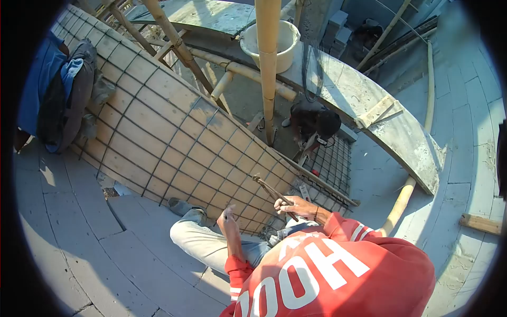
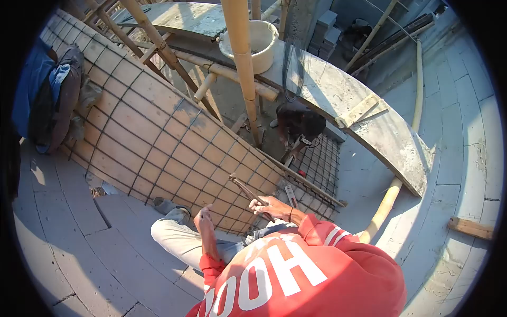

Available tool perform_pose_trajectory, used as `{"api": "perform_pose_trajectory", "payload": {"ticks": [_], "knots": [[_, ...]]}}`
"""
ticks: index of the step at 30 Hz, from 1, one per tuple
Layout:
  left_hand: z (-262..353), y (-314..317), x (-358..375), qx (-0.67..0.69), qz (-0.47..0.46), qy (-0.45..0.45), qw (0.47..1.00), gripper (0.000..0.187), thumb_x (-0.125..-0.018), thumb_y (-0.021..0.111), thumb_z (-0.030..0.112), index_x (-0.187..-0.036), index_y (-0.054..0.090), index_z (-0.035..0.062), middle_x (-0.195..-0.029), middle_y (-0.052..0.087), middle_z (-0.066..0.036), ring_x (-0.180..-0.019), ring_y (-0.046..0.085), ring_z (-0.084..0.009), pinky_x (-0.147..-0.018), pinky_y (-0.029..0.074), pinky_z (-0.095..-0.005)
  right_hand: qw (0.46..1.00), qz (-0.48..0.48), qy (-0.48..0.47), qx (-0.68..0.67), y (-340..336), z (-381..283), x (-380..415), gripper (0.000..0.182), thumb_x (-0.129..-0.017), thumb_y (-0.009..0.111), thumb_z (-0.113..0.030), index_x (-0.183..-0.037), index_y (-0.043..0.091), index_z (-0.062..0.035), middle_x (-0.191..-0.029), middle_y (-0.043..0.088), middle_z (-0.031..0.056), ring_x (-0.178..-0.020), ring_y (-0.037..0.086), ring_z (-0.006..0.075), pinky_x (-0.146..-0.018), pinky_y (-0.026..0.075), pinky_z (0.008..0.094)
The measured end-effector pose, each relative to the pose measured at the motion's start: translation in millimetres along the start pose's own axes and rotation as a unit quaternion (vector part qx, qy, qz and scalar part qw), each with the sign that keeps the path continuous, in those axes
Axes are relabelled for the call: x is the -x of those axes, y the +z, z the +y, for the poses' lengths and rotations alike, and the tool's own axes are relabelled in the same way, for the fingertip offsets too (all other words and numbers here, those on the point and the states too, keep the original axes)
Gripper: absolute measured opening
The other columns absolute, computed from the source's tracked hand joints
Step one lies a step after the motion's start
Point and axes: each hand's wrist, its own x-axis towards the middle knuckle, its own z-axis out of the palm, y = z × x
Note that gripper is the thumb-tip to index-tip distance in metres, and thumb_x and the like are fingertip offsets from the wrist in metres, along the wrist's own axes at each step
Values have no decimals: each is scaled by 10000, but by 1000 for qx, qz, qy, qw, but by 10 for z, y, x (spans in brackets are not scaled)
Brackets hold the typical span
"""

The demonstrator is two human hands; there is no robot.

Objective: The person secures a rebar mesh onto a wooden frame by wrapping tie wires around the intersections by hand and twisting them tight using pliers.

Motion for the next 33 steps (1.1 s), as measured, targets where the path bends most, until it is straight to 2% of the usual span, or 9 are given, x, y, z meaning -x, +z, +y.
{"api": "perform_pose_trajectory", "payload": {"ticks": [4,9,11,15,18,22,26,30,33], "knots": [[297,-3,488,130,-26,-106,985,340,-1047,497,273,-1165,710,35,-663,307,96,-506,276,-33,-435,225,-217,936,339,-68,62,-796,227,385,106,-902,608,-83,-979,666,-39,-806,600,20,-791,570,119,-747,472,303],[265,-3,634,184,-70,-109,974,348,-1060,504,323,-1309,618,108,-651,312,80,-492,277,-25,-418,250,-194,604,741,29,292,-2463,153,1076,113,-840,666,-150,-939,697,-105,-901,652,153,-912,648,345,-820,518,444],[445,45,696,188,-85,-88,975,342,-1062,510,325,-1322,597,119,-648,323,75,-489,289,-22,-416,258,-186,501,796,77,330,-3077,118,1372,148,-846,666,-169,-974,721,-118,-1051,636,205,-980,652,382,-856,529,458],[906,106,736,249,-131,-49,958,256,-1066,523,295,-1232,620,125,-655,403,71,-508,342,-11,-431,279,-167,465,763,258,368,-3957,223,1831,323,-876,704,-276,-1164,690,-130,-1239,605,180,-1170,591,376,-977,462,596],[1175,117,720,303,-175,-25,937,223,-1064,527,275,-1173,610,99,-756,502,44,-603,437,-32,-509,350,-182,454,750,262,404,-4062,284,1912,375,-865,724,-293,-1217,679,-170,-1262,613,128,-1248,501,374,-993,404,668],[1325,205,649,368,-140,0,919,215,-1065,523,260,-1140,635,93,-853,554,28,-702,501,-42,-578,382,-176,535,713,7,454,-3336,262,1458,271,-866,682,-147,-1117,691,-46,-1085,685,118,-993,665,284,-880,532,428],[1468,256,768,362,-173,47,915,209,-1046,554,267,-1129,668,112,-1017,595,42,-886,533,-44,-759,394,-218,906,394,-138,71,-1269,-342,578,162,-965,636,-100,-1066,678,20,-933,726,77,-840,685,133,-746,533,237],[1578,253,887,322,-189,75,925,211,-1029,578,273,-1150,674,129,-1105,628,65,-986,520,-45,-865,367,-237,973,96,-209,28,289,-988,222,313,-968,678,-121,-1226,600,38,-1146,695,127,-1095,658,182,-992,490,297],[1605,283,941,338,-175,114,918,219,-1032,573,264,-1155,670,111,-1145,642,50,-1022,535,-55,-868,388,-248,957,26,-276,83,749,-1307,63,306,-962,677,-106,-1217,595,42,-1153,678,125,-1098,654,185,-986,494,301]]}}
